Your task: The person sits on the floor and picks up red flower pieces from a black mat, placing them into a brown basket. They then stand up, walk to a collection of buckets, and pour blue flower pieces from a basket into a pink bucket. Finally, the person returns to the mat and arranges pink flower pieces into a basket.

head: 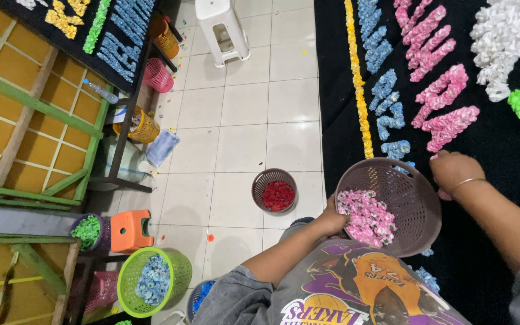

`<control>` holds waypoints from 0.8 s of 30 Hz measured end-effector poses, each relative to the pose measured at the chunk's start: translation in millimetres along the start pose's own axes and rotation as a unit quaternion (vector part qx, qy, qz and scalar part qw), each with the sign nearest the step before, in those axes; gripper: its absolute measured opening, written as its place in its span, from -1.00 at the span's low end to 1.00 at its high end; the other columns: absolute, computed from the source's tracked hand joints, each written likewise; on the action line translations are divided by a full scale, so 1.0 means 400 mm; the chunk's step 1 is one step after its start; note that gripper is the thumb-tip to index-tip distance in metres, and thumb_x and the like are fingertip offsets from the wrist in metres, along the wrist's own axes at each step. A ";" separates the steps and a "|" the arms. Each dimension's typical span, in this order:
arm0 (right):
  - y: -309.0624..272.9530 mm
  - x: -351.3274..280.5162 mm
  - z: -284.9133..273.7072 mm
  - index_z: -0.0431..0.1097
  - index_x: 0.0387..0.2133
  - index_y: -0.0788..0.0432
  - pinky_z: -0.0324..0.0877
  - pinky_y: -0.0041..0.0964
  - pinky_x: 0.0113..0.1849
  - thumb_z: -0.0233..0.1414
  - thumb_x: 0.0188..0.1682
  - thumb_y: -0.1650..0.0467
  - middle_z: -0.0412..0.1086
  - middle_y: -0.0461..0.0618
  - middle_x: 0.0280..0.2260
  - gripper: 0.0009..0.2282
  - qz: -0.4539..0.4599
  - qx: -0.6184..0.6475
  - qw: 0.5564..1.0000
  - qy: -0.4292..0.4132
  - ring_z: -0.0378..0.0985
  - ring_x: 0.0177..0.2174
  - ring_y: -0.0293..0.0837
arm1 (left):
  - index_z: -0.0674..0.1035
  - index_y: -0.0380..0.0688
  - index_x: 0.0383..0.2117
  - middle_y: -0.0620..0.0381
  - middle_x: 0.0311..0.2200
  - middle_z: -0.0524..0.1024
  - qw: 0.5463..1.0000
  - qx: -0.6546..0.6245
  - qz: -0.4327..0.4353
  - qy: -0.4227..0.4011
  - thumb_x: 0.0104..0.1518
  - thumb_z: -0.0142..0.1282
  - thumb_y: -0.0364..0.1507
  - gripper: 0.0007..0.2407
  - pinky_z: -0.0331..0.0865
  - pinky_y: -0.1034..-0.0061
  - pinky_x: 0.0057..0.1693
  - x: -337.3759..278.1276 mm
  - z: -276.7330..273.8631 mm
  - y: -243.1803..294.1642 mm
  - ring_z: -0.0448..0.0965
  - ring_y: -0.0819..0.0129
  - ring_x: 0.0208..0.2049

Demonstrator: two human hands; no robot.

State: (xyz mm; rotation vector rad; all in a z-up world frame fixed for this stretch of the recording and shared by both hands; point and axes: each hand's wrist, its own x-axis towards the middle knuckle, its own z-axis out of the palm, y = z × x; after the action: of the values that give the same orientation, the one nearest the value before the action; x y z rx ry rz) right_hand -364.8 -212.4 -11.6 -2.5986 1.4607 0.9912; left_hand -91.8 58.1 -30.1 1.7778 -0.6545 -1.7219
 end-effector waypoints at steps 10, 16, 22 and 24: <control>-0.141 -0.071 -0.065 0.55 0.13 -0.22 0.64 -0.07 -0.09 0.03 0.15 -0.20 0.61 -0.11 0.12 -0.47 0.079 -0.082 0.979 0.167 0.74 0.05 0.04 | -0.07 0.04 0.75 -0.06 0.62 0.23 0.998 0.056 0.004 0.012 0.10 0.19 -0.39 -0.03 0.31 0.20 0.59 0.007 -0.018 0.067 0.28 0.00 0.59; -0.084 -0.122 -0.068 0.47 0.17 -0.32 0.60 -0.39 0.01 -0.06 0.40 0.15 0.71 -0.37 -0.04 -0.80 0.091 -0.186 0.973 -0.105 0.78 -0.01 -0.37 | -0.03 0.06 0.75 -0.03 0.67 0.16 0.995 0.096 -0.020 0.019 0.15 0.14 -0.38 -0.08 0.36 0.17 0.58 -0.033 -0.059 0.119 0.25 -0.02 0.62; -0.056 -0.058 -0.092 0.86 -0.04 0.22 0.67 0.01 0.00 -0.24 0.51 0.02 0.84 0.28 -0.10 -0.31 0.245 0.208 0.940 -0.111 0.87 -0.05 0.19 | -0.08 0.07 0.76 -0.06 0.65 0.20 0.996 0.081 -0.024 0.022 0.19 0.23 -0.32 -0.05 0.23 0.18 0.65 -0.027 -0.088 0.102 0.27 0.00 0.62; -0.087 -0.068 -0.062 0.59 0.11 -0.04 0.71 -0.05 -0.05 -0.24 0.42 -0.04 0.80 0.08 -0.12 -0.49 0.126 0.109 0.983 -0.083 0.89 -0.06 0.08 | -0.09 0.10 0.76 -0.04 0.68 0.15 0.996 0.087 -0.022 0.022 0.19 0.20 -0.34 -0.05 0.18 0.17 0.67 -0.010 -0.099 0.082 0.23 0.01 0.64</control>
State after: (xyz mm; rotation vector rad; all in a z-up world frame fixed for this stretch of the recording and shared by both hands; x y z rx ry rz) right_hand -335.1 -179.1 12.2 -2.1672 1.7706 0.9752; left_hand -51.0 40.1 -4.1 1.9567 -0.7726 -1.6943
